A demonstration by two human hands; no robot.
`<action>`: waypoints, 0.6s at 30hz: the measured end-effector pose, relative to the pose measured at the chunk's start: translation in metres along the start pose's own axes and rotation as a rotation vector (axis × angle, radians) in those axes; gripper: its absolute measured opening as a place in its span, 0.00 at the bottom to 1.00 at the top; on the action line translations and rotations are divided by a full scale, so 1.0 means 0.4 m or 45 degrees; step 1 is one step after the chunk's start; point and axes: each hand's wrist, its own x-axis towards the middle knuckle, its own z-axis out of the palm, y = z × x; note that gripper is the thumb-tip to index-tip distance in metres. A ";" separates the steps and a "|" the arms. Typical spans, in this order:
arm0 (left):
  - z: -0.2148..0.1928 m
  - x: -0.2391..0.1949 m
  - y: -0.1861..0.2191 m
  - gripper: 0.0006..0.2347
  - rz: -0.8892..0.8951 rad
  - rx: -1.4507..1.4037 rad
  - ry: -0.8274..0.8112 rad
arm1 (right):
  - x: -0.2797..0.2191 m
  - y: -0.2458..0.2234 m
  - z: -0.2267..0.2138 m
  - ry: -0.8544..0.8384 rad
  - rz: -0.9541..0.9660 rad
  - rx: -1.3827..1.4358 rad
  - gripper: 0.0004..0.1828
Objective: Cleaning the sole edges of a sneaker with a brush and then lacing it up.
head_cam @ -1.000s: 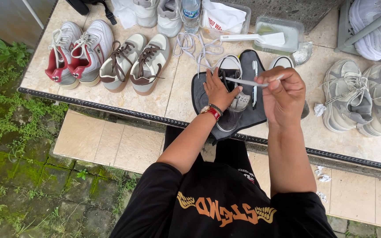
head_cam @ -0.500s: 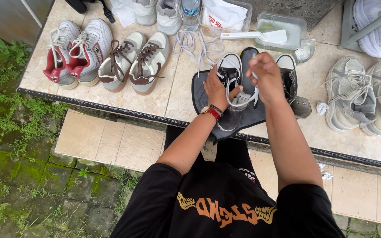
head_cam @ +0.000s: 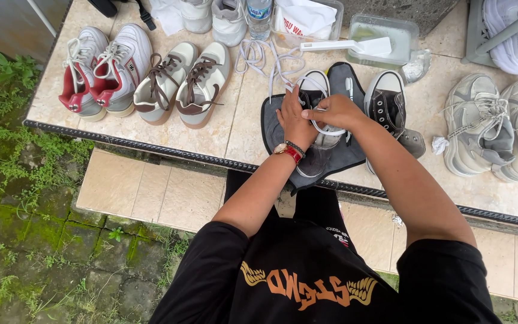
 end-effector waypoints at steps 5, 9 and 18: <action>0.009 0.001 -0.011 0.48 0.022 0.010 0.017 | -0.003 0.000 -0.015 -0.082 -0.007 0.103 0.25; 0.020 0.002 -0.019 0.48 0.091 0.053 0.075 | 0.032 0.066 -0.006 -0.081 -0.004 0.180 0.16; 0.025 0.006 -0.026 0.50 0.178 0.091 0.059 | 0.135 0.264 0.049 0.156 0.105 0.615 0.21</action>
